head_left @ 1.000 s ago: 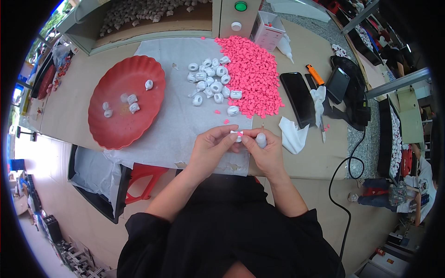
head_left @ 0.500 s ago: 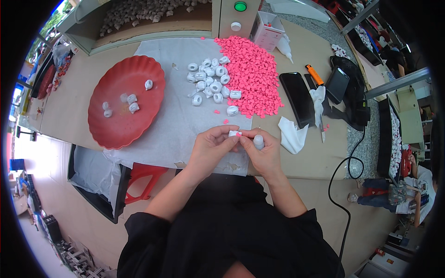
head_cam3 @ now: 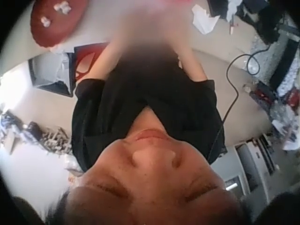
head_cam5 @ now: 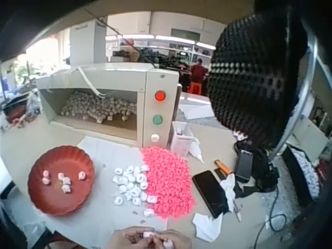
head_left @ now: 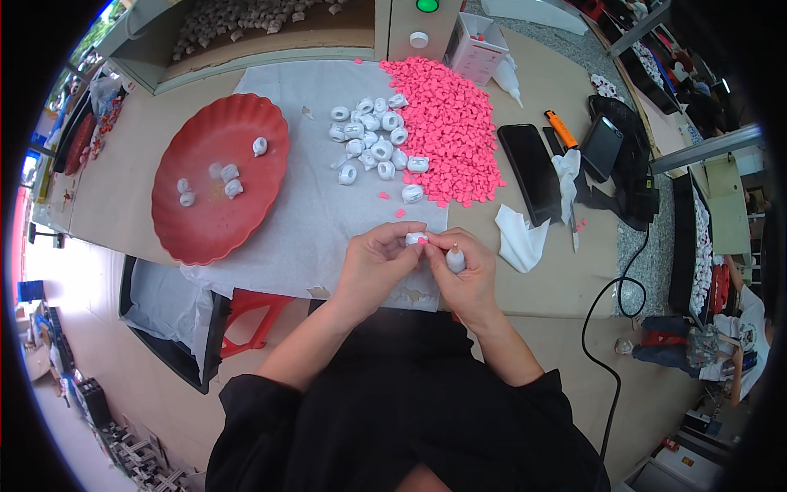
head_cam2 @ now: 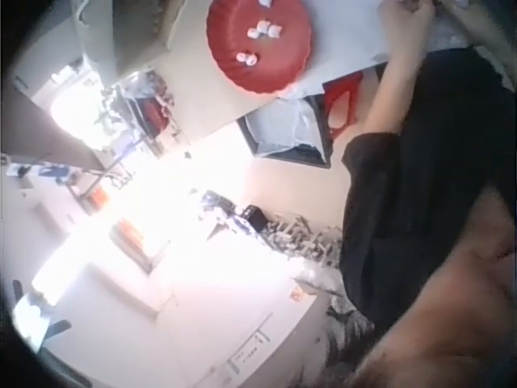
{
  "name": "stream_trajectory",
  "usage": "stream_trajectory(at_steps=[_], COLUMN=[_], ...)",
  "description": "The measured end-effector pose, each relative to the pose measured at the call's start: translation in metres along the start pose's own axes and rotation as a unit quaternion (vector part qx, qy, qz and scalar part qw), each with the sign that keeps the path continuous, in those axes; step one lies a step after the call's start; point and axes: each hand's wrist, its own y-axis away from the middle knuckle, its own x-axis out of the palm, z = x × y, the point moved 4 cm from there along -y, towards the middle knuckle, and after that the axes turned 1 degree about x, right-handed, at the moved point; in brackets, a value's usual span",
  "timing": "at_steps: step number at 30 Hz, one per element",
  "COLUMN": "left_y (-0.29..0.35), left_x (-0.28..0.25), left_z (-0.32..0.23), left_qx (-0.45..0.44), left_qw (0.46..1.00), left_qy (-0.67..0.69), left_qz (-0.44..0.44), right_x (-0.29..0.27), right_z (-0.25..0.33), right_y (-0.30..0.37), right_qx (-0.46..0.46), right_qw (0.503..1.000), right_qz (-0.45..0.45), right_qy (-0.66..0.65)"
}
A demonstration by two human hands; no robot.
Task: The person applies adhesive to small white plastic components using an adhesive dispenser, then joins the components together by hand.
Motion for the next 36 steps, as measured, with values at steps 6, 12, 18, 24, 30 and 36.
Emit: stream_trajectory(at_steps=[6, 12, 18, 24, 30, 36], left_y=[0.000, 0.003, 0.025, 0.019, -0.034, -0.028], left_x=[0.001, 0.002, -0.058, -0.069, -0.045, -0.053], left_z=[-0.002, -0.007, -0.081, -0.111, -0.064, -0.043], left_qx=[-0.004, 0.010, 0.303, 0.359, 0.176, 0.049], left_qw=[1.000, 1.000, 0.869, 0.576, 0.711, 0.965], left_qy=[-0.009, 0.024, -0.264, -0.671, -0.651, -0.246], left_qz=[0.000, -0.001, -0.287, -0.300, -0.200, -0.079], right_x=[0.000, 0.002, -0.016, -0.007, -0.011, -0.021], right_z=[0.000, 0.002, -0.014, -0.008, -0.004, -0.002], right_y=[0.001, 0.000, 0.005, 0.001, 0.003, -0.003], right_qx=[-0.021, -0.020, 0.045, 0.079, 0.176, 0.186], right_qw=[0.999, 1.000, 0.991, 0.987, 0.962, 0.934], right_qz=[0.005, -0.008, -0.036, -0.045, -0.025, -0.064], right_qy=[0.025, 0.016, -0.119, -0.133, -0.208, -0.299])
